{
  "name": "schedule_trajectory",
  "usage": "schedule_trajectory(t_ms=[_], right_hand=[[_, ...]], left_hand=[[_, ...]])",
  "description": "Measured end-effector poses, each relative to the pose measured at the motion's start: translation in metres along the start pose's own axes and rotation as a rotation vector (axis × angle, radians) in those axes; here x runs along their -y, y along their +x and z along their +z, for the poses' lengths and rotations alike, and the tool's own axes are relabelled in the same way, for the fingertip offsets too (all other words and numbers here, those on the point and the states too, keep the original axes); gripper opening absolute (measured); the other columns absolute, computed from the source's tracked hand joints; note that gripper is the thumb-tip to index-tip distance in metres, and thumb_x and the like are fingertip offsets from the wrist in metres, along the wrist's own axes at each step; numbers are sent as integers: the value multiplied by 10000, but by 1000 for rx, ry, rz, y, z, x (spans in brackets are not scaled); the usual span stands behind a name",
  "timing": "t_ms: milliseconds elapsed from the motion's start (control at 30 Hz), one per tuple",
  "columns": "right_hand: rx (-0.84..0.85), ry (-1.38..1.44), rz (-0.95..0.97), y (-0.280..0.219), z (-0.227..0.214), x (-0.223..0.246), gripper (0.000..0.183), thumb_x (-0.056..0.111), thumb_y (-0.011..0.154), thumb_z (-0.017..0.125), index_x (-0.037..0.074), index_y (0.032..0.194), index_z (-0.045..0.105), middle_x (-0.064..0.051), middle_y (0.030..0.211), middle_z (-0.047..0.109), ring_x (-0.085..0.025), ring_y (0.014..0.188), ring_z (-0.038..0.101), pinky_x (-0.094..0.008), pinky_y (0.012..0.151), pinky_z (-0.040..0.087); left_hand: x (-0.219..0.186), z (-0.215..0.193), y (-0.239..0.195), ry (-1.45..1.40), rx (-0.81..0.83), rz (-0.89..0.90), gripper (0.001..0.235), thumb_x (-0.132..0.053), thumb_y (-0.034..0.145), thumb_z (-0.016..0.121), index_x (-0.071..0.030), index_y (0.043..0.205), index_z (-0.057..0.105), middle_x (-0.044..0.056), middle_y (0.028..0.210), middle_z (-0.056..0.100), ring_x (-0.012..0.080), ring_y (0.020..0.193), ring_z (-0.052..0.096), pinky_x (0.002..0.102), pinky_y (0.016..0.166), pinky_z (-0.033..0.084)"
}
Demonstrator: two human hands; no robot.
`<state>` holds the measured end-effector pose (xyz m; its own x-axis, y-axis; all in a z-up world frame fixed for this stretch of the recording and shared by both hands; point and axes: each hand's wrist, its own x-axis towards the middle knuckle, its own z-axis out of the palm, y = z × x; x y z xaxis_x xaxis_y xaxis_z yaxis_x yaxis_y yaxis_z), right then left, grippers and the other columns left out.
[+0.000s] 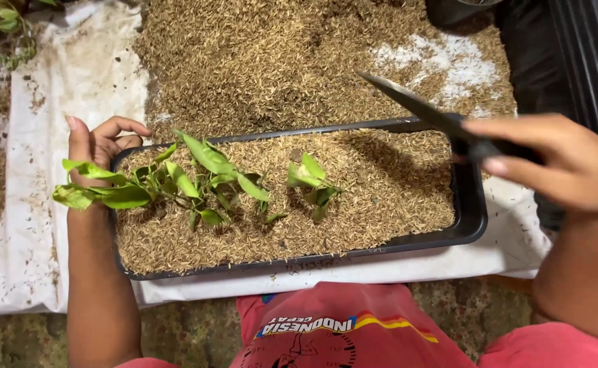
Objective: The person places small green seedlings into a black rectangular tray filled with rice husks. Using a small hand trowel, they scoop husks from a nearby pile and cover the base of each seedling, then pat the husks down by hand to secure the plants.
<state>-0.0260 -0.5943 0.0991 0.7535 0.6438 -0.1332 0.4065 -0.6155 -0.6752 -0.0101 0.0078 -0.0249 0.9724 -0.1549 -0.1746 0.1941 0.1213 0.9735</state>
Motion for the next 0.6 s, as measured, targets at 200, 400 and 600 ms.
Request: schedule_trajectory(t_ms=[200, 400, 600], right_hand=[[135, 95, -224, -33, 30, 21, 436, 221, 831, 696, 172, 1263, 726, -39, 1064, 815, -162, 868, 852, -263, 757, 647], [35, -292, -296, -8, 77, 66, 482, 161, 916, 576, 279, 1383, 597, -65, 1159, 664, -229, 833, 734, -358, 579, 572], [75, -415, -260, 6, 92, 63, 502, 192, 926, 539, 344, 1404, 573, -26, 1120, 613, -237, 612, 663, -388, 398, 511]], left_hand=[[-5, 4, 0, 11, -24, -19, 835, -811, 904, 302, -77, 1068, 665, 45, 714, 654, 201, 537, 626, 366, 575, 527], [-4, 6, 0, -23, 3, 16, 832, -798, 897, 313, -52, 1034, 655, 1, 621, 569, 141, 475, 528, 285, 483, 450], [11, -16, 8, 118, 1, 43, 886, -794, 924, 195, -71, 990, 703, 76, 877, 713, 188, 758, 683, 343, 770, 534]])
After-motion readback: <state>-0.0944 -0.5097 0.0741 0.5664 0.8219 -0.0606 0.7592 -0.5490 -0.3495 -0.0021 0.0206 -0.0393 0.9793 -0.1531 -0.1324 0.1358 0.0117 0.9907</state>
